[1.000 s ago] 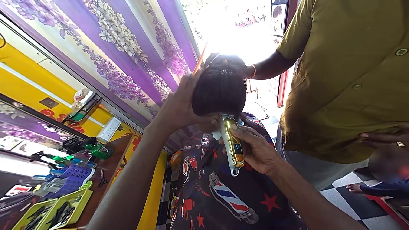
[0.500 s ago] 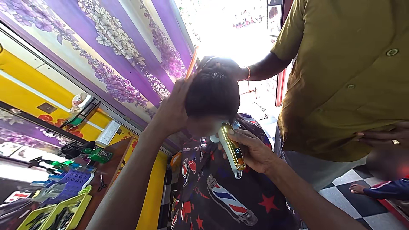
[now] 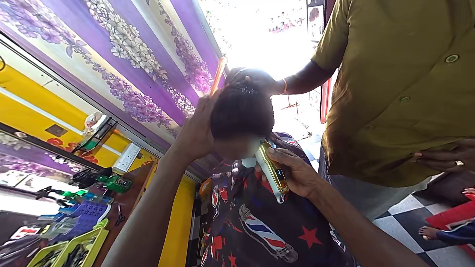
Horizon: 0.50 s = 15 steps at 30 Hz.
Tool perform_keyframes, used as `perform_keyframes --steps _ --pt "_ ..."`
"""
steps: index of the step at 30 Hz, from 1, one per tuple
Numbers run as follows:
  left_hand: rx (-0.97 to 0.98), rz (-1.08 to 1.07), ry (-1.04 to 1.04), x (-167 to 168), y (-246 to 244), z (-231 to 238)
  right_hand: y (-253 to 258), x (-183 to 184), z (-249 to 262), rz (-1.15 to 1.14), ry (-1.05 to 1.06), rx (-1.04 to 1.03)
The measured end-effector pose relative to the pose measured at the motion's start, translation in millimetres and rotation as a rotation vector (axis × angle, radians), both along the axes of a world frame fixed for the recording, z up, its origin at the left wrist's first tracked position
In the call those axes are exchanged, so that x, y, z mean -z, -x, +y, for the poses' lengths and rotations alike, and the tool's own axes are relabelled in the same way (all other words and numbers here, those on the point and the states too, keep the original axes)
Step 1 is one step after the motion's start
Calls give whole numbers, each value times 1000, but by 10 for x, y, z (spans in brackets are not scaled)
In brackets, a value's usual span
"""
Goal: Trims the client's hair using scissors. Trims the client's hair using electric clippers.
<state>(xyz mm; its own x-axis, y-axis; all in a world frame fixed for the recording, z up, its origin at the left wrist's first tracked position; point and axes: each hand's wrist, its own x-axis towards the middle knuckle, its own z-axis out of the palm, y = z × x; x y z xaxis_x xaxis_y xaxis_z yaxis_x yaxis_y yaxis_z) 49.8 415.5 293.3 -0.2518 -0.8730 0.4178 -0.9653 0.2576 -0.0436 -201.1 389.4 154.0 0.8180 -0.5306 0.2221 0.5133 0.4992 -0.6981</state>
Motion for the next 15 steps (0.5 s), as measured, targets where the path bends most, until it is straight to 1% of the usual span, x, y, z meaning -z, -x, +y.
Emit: perform_keyframes --steps 5,15 --pt "12 -14 15 23 -36 -19 1 37 -31 -4 14 -34" --pt "-3 -5 -1 16 -26 6 -13 76 -53 -33 7 -39"
